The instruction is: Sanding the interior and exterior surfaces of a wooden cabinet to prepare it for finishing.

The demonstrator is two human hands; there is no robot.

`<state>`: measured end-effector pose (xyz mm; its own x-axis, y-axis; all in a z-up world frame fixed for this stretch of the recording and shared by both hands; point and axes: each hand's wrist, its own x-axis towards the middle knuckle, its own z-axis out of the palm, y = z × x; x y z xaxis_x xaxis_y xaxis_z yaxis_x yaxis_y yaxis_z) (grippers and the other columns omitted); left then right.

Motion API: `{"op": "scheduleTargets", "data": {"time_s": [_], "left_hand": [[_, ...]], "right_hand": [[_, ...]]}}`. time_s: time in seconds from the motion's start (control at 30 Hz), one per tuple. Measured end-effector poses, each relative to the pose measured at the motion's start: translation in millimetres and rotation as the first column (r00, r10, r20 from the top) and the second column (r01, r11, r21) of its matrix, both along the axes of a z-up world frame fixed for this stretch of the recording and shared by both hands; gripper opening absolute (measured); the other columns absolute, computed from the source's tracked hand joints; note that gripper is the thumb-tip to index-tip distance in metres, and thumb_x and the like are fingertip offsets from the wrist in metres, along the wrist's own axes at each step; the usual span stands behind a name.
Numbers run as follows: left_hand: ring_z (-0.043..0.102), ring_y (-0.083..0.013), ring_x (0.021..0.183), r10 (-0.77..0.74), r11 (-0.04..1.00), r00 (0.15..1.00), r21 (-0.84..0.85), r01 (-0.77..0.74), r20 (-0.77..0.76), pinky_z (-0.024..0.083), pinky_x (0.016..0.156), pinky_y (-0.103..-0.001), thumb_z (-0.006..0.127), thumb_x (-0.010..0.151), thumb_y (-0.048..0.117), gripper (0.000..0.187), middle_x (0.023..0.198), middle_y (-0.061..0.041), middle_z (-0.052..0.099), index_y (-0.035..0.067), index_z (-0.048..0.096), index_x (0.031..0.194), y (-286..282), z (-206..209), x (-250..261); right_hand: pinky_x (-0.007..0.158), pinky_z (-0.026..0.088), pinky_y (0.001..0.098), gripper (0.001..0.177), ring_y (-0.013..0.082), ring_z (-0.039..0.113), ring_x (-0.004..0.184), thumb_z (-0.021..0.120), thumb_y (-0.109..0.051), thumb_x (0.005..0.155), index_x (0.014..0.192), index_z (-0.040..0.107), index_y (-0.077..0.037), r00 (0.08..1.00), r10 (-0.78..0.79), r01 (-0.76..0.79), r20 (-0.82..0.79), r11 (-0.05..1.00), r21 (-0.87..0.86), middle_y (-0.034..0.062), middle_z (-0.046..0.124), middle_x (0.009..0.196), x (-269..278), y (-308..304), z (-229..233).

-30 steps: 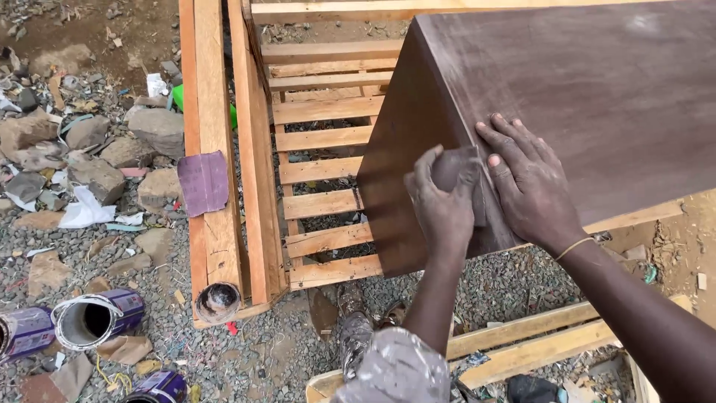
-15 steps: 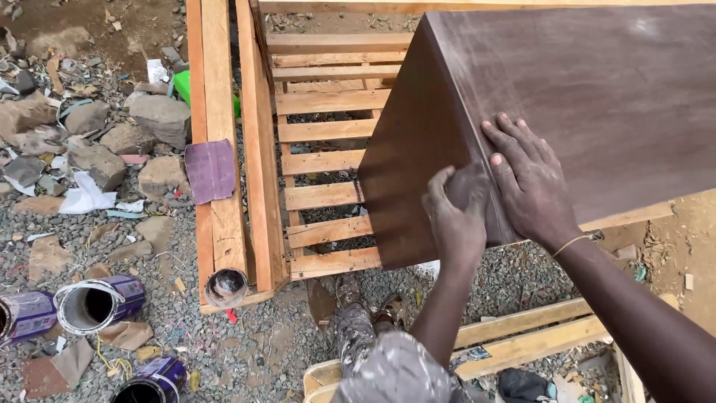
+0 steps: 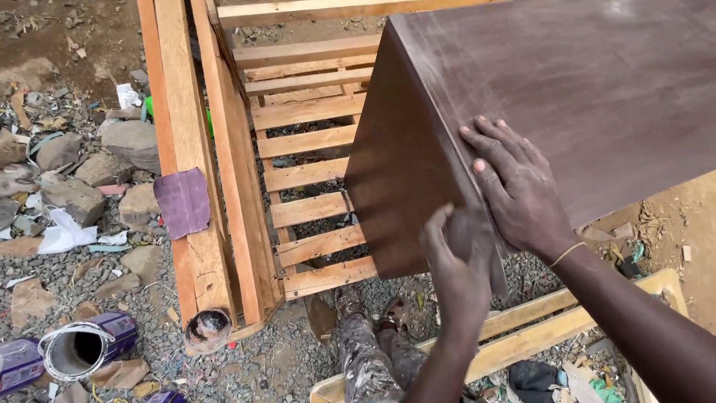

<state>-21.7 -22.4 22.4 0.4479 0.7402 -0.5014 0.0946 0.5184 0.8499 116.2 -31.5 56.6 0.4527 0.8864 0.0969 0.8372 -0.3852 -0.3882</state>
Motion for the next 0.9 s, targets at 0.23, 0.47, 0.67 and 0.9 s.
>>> {"op": "scheduleTargets", "data": {"time_s": [0.23,0.47,0.67,0.9], "left_hand": [[0.072,-0.0261,0.099,0.197,0.858,0.98,-0.48,-0.182,-0.021,0.069,0.075,-0.038,0.068,0.087,0.03,0.086,0.119,-0.008,0.054,0.03,0.024,0.16,-16,-11,-63],[0.052,-0.0129,0.13,0.098,0.985,0.973,-0.158,-0.066,0.207,0.044,0.111,-0.03,0.057,0.095,0.039,0.059,0.146,-0.003,0.051,0.023,0.044,0.15,29,-36,-21],[0.055,-0.0138,0.13,0.206,0.947,0.964,-0.283,-0.153,0.166,0.046,0.112,-0.03,0.074,0.077,0.042,0.074,0.147,-0.004,0.049,0.02,0.051,0.144,25,-31,18],[0.057,-0.0216,0.133,0.157,0.988,0.987,0.006,-0.157,0.025,0.046,0.113,-0.039,0.064,0.08,0.064,0.074,0.135,-0.007,0.053,0.022,0.056,0.141,-16,2,1]], "right_hand": [[0.123,0.017,0.0533,0.079,0.033,0.027,0.156,0.055,-0.056,0.09,0.156,0.043,-0.014,0.991,0.096,-0.1,-0.096,0.994,-0.043,0.0111,0.037,0.167,-4,-9,10],[0.129,0.01,0.0542,0.091,0.0322,0.017,0.16,0.061,-0.037,0.085,0.163,0.023,-0.009,0.923,0.378,-0.385,-0.075,0.916,-0.115,0.0138,0.024,0.171,0,-30,20],[0.128,0.007,0.0549,0.099,0.0337,0.011,0.161,0.034,-0.07,0.09,0.164,0.015,-0.006,0.867,0.467,-0.492,-0.173,0.859,-0.141,0.0158,0.015,0.173,8,-32,28],[0.127,0.014,0.0489,0.063,0.0275,0.023,0.16,0.021,-0.045,0.109,0.16,0.035,-0.012,0.936,0.314,-0.331,-0.156,0.939,-0.092,0.0091,0.034,0.169,-4,-29,24]]}}
